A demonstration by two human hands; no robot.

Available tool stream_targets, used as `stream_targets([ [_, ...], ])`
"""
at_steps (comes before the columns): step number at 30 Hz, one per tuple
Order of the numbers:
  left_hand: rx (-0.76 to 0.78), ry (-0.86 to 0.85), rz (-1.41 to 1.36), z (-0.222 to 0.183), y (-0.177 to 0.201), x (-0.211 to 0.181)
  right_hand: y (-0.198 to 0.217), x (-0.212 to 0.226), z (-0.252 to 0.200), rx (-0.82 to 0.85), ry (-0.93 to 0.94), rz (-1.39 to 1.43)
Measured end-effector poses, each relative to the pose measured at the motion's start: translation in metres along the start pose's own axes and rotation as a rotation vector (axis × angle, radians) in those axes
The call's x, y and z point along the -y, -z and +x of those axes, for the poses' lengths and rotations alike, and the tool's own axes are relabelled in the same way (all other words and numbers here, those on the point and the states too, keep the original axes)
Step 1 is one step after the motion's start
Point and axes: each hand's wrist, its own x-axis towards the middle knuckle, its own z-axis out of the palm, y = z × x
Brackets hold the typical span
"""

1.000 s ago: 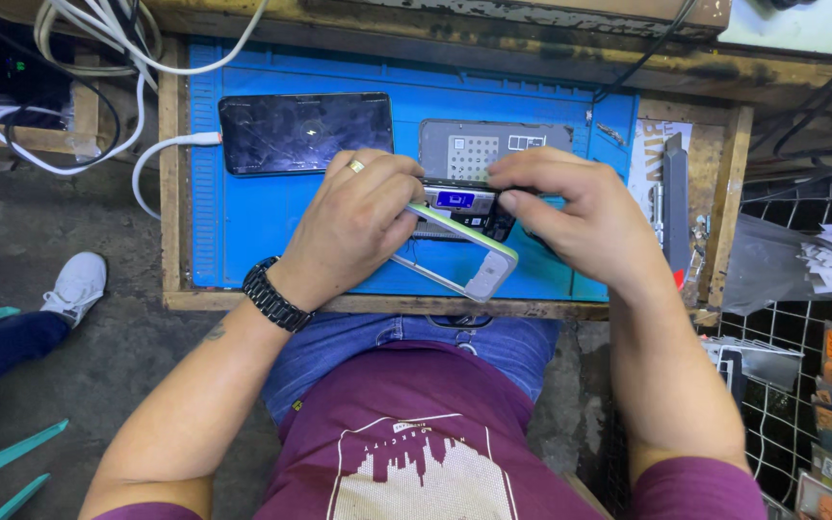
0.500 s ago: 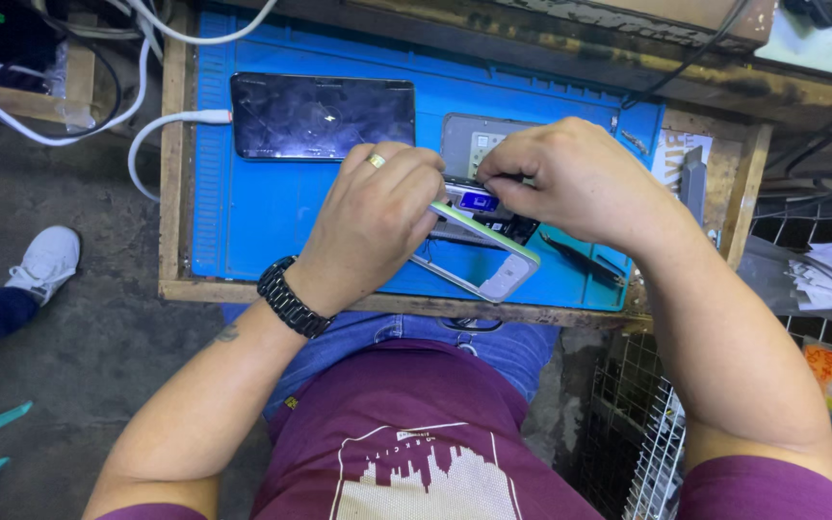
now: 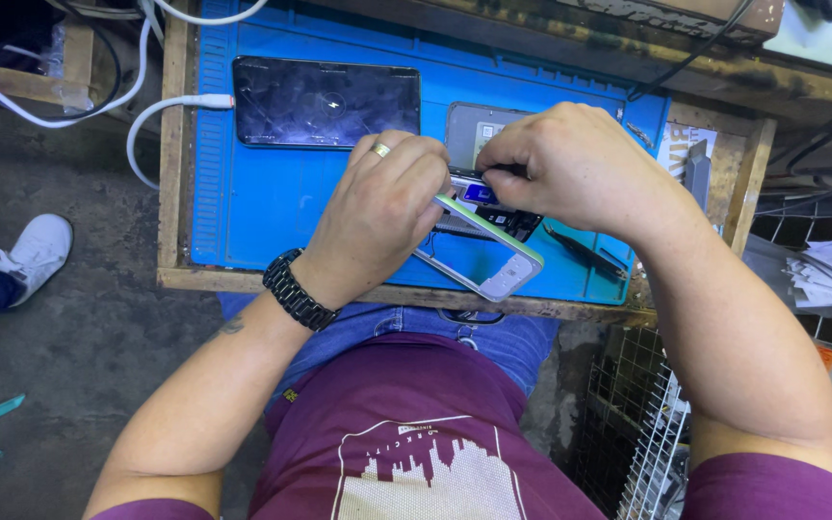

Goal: The person disassembles a mobile phone by removing the back cover and internal components, then replaces a part and reassembles the device.

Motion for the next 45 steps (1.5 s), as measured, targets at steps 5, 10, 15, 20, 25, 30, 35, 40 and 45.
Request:
stream_targets([
  [5,0.005,-0.01,-0.024,-0.002,-0.001,0.002,0.001,0.007,0.003,0.01,0.018,-0.132],
  [10,-0.003,-0.031,-0.017,-0.003,0.0,0.001,0.001,0.014,0.002,-0.001,0.06,-0.238],
  [15,-0.01,-0.041,-0.018,-0.004,0.0,0.002,-0.002,0.019,-0.001,-0.045,0.087,-0.307],
  [20,-0.003,-0.036,-0.023,-0.004,0.001,0.0,-0.002,0.016,-0.003,-0.06,0.138,-0.214],
  [25,-0.01,-0.028,-0.024,-0.003,0.001,0.0,-0.002,0.007,-0.005,-0.059,0.146,-0.117],
  [30,0.002,-0.031,-0.016,-0.002,0.001,0.0,-0.005,0.004,-0.005,-0.054,0.13,-0.12],
  [35,-0.008,-0.036,-0.03,-0.001,0.001,0.002,-0.003,0.006,-0.004,-0.043,0.126,-0.138],
  [40,-0.012,-0.04,-0.033,-0.001,0.001,0.002,-0.005,0.007,-0.003,-0.053,0.121,-0.173],
  [45,-0.016,-0.041,-0.033,-0.002,0.0,0.002,-0.005,0.01,-0.001,-0.061,0.123,-0.211],
])
